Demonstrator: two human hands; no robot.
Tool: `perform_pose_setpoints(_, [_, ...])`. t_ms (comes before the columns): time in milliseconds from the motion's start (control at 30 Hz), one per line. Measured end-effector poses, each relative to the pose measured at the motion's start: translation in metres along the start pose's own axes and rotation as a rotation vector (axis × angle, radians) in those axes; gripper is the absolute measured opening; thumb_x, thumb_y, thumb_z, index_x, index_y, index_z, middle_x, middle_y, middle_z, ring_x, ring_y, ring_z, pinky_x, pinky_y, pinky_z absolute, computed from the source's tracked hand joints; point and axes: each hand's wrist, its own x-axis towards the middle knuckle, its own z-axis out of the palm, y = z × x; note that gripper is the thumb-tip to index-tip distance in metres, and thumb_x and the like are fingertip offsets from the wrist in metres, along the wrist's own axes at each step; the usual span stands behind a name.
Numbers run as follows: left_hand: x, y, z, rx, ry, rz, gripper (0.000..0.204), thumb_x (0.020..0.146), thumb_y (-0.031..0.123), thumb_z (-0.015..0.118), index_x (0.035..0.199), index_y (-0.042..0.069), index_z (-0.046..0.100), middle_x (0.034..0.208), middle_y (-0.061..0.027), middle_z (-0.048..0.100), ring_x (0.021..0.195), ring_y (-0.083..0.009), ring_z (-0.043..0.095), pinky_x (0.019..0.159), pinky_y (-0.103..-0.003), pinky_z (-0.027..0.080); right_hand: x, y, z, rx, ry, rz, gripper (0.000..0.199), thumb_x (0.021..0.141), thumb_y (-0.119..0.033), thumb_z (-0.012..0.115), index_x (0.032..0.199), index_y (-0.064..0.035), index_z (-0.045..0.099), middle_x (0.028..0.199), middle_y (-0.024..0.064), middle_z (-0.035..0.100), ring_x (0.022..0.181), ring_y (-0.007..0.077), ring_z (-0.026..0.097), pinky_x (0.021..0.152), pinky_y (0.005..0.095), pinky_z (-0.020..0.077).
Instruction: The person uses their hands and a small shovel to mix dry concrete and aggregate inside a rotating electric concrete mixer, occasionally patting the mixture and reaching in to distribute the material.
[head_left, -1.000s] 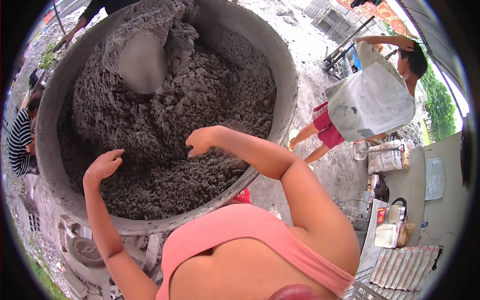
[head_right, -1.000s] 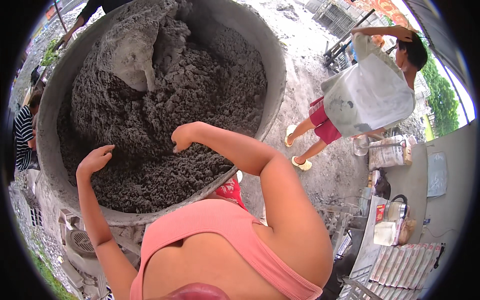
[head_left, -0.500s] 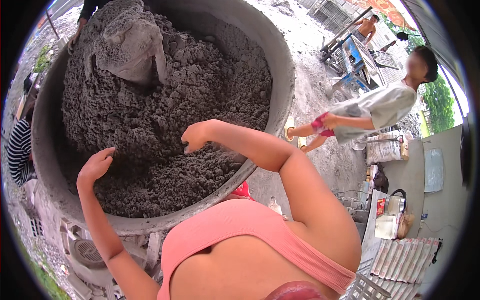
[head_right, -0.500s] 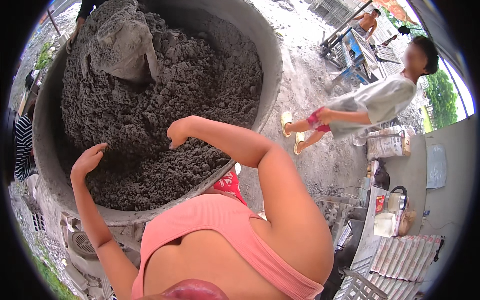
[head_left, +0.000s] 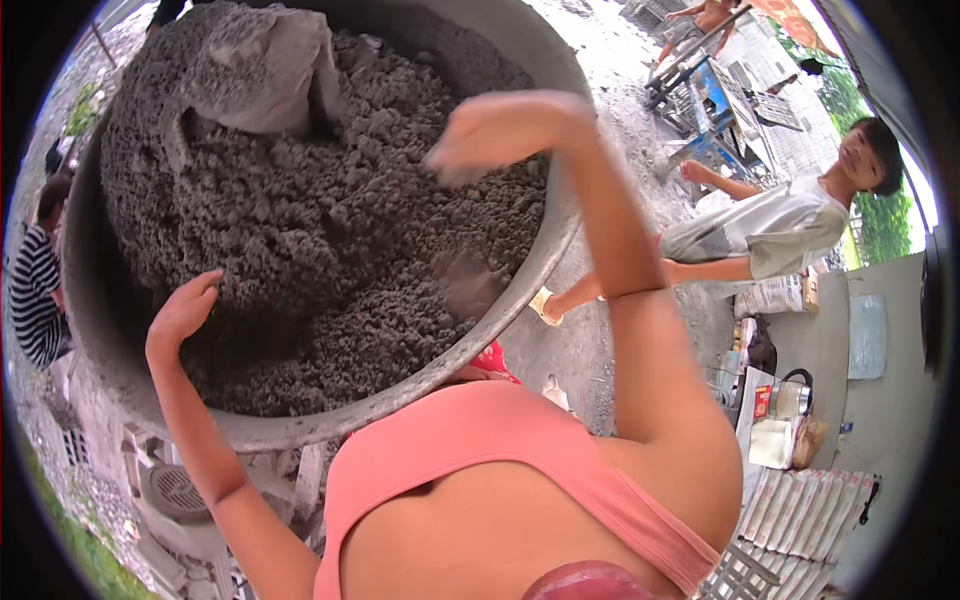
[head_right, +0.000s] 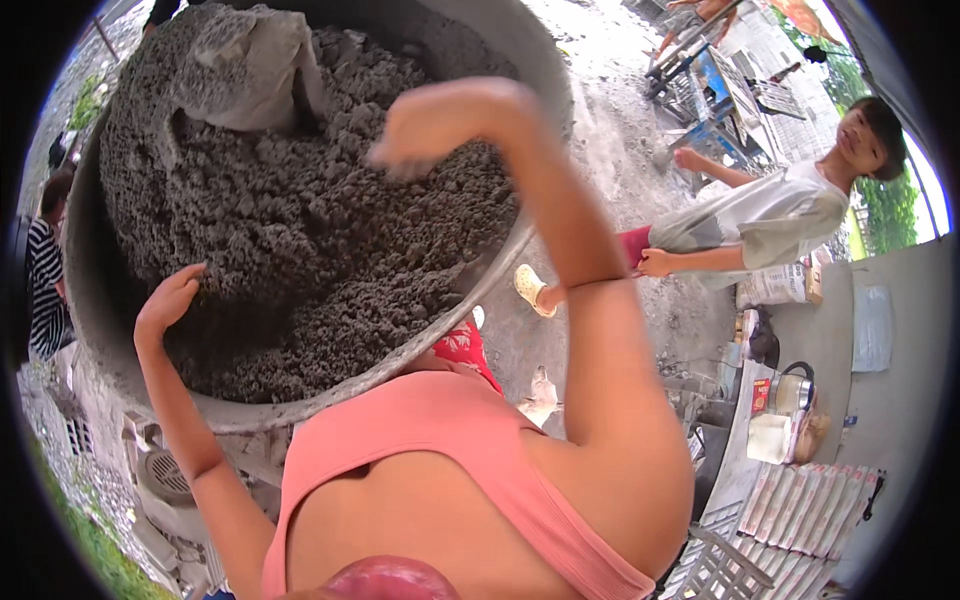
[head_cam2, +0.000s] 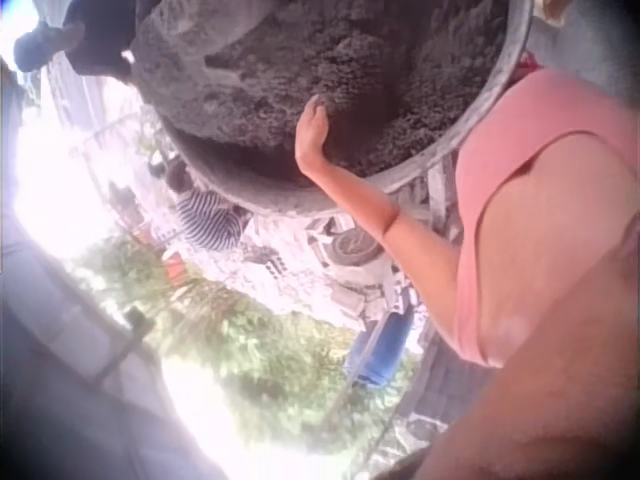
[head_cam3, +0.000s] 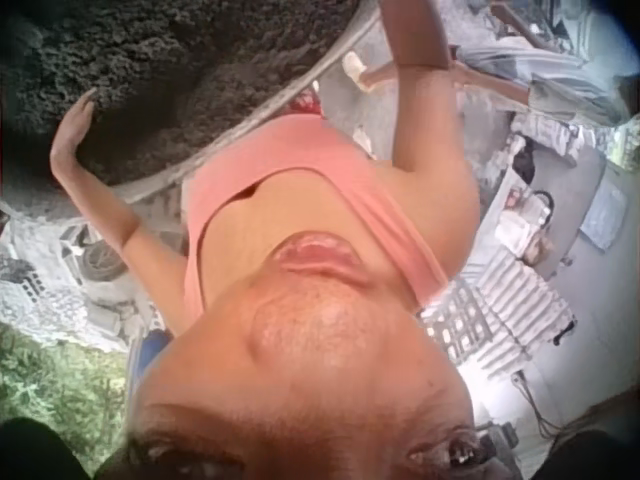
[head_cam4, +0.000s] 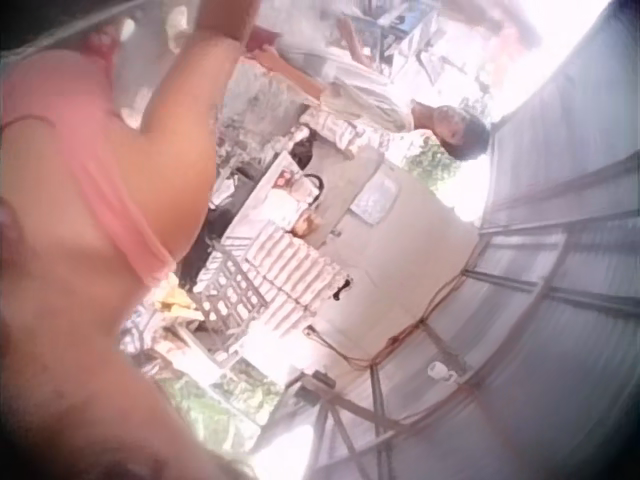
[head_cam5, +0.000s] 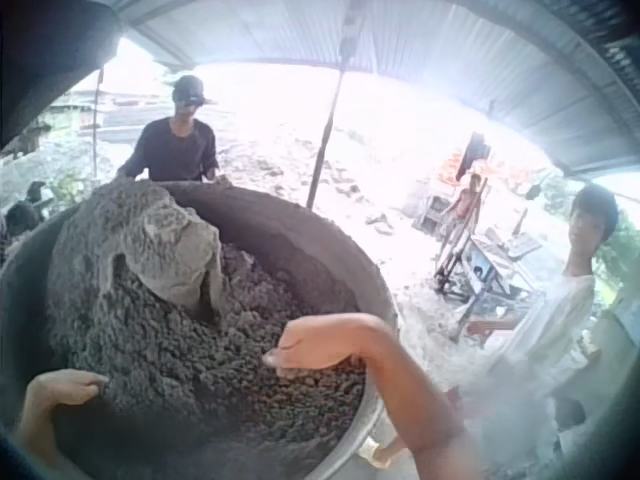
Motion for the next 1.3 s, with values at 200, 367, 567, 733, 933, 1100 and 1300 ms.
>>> perform_pose_setpoints(200, [-0.004, 0.036, -0.009, -0.019, -0.006, 0.032, 0.045, 0.091, 0.018, 0.042, 0.132, 0.002, 0.050, 0.133, -0.0150, 0.055, 0.126, -0.0281, 0.049, 0.105, -0.033, 0.036, -0.105, 0.017, -0.053, 0.108, 0.348, -0.200, 0.048, 0.097, -0.042, 0.047, 0.098, -0.0016, 0.073, 0.092, 0.0105, 0.073, 0.079, 0.0173, 0.069, 0.074, 0.0271, 0.0534])
perform_pose_setpoints(367, [-0.017, 0.039, -0.010, -0.035, -0.043, -0.013, 0.046, 0.090, 0.019, 0.042, 0.132, 0.002, 0.050, 0.134, -0.0151, 0.054, 0.128, -0.0290, 0.047, 0.106, -0.034, 0.035, -0.044, -0.009, -0.001, -0.200, 0.137, 0.060, 0.045, 0.097, -0.040, 0.050, 0.096, -0.0016, 0.073, 0.090, 0.0087, 0.073, 0.088, 0.0204, 0.069, 0.079, 0.0307, 0.0546])
perform_pose_setpoints(567, [-0.021, 0.036, -0.009, 0.050, -0.027, 0.086, 0.046, 0.090, 0.019, 0.042, 0.130, 0.000, 0.052, 0.133, -0.0165, 0.054, 0.126, -0.0302, 0.048, 0.106, -0.035, 0.037, 0.004, -0.048, 0.027, -0.026, 0.164, 0.060, 0.045, 0.094, -0.037, 0.047, 0.102, 0.0023, 0.068, 0.112, 0.0159, 0.067, 0.094, 0.0247, 0.067, 0.084, 0.0394, 0.0516])
perform_pose_setpoints(733, [-0.004, 0.028, 0.002, 0.165, -0.028, 0.146, 0.042, 0.093, 0.022, 0.043, 0.128, 0.001, 0.054, 0.131, -0.0172, 0.055, 0.126, -0.0299, 0.049, 0.106, -0.035, 0.037, 0.129, -0.029, 0.149, -0.437, -0.224, -0.177, 0.050, 0.090, -0.046, 0.050, 0.105, -0.0007, 0.067, 0.112, 0.0200, 0.065, 0.109, 0.0371, 0.058, 0.091, 0.0462, 0.0462])
perform_pose_setpoints(933, [-0.011, 0.054, -0.006, 0.190, 0.167, 0.195, 0.038, 0.093, 0.016, 0.045, 0.127, 0.004, 0.056, 0.126, -0.0140, 0.059, 0.116, -0.0302, 0.055, 0.097, -0.039, 0.044, 0.127, -0.003, 0.151, -0.340, -0.030, -0.163, 0.039, 0.091, -0.036, 0.056, 0.111, -0.0035, 0.065, 0.109, 0.0193, 0.065, 0.102, 0.0364, 0.061, 0.088, 0.0469, 0.0479])
perform_pose_setpoints(1100, [-0.034, 0.070, -0.020, 0.125, 0.475, 0.343, 0.033, 0.092, 0.006, 0.047, 0.121, 0.009, 0.062, 0.122, -0.0083, 0.061, 0.099, -0.0242, 0.062, 0.083, -0.034, 0.050, 0.110, -0.017, 0.135, -0.201, 0.271, -0.266, 0.036, 0.091, -0.032, 0.057, 0.111, -0.0033, 0.065, 0.099, 0.0207, 0.067, 0.090, 0.0366, 0.064, 0.080, 0.0447, 0.0498])
perform_pose_setpoints(1300, [-0.053, 0.055, -0.041, 0.068, 1.018, 0.513, 0.025, 0.080, -0.007, 0.056, 0.099, 0.004, 0.069, 0.102, -0.0114, 0.063, 0.061, -0.0201, 0.055, 0.053, -0.031, 0.043, 0.126, -0.047, 0.146, -0.070, 0.472, -0.370, 0.039, 0.093, -0.026, 0.057, 0.125, -0.0036, 0.057, 0.126, 0.0157, 0.057, 0.113, 0.0342, 0.056, 0.093, 0.0427, 0.0475])
